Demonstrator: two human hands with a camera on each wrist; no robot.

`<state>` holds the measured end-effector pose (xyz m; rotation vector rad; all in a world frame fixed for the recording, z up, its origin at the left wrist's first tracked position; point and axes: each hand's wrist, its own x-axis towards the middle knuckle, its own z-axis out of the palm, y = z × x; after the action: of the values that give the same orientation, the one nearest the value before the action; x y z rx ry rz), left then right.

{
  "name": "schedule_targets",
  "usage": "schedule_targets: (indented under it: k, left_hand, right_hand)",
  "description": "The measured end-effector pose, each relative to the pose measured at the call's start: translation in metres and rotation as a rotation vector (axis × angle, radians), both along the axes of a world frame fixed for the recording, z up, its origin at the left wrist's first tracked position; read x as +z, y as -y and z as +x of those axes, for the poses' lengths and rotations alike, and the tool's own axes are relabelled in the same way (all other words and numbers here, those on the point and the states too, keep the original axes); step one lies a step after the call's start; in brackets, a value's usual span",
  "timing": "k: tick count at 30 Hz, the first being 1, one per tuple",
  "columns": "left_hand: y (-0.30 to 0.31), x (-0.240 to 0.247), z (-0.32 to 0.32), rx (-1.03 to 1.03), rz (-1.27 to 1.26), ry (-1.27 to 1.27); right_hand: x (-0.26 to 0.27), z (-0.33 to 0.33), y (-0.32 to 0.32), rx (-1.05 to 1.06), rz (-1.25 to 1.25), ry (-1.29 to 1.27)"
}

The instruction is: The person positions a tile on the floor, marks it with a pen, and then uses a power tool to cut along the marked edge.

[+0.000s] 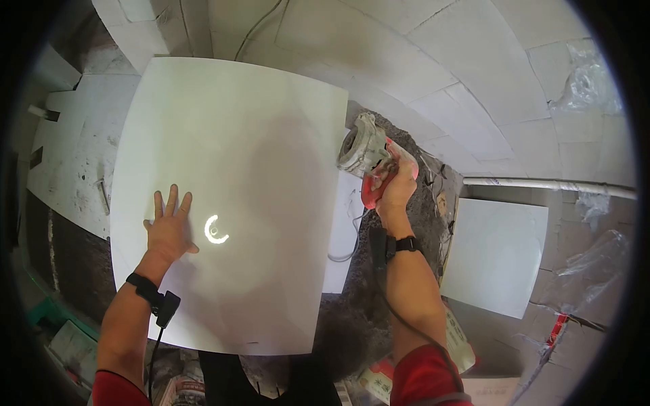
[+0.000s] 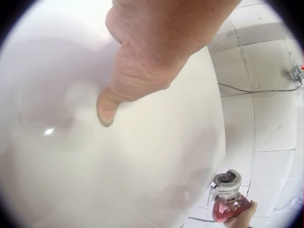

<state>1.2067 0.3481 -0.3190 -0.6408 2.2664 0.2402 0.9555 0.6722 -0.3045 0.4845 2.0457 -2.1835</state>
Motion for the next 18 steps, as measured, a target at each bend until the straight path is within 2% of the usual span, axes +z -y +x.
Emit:
schedule_targets:
  k: [14,16,18]
  left_hand:
    - [0.000,0.001,0.007,-0.006,-0.007,-0.076]
    - [0.001,-0.008,0.019,0.010,0.010,-0.103]
    - [0.008,-0.034,0.051,-0.014,0.038,-0.381]
  right_hand:
    - [-0.008,0.008,-0.012,-0.013,0.058,0.035]
    - [-0.004,0.013,-0.009,0.042,0.049,-0.012]
    - [-0.008,0.011,-0.013,0.053,0.053,-0.007]
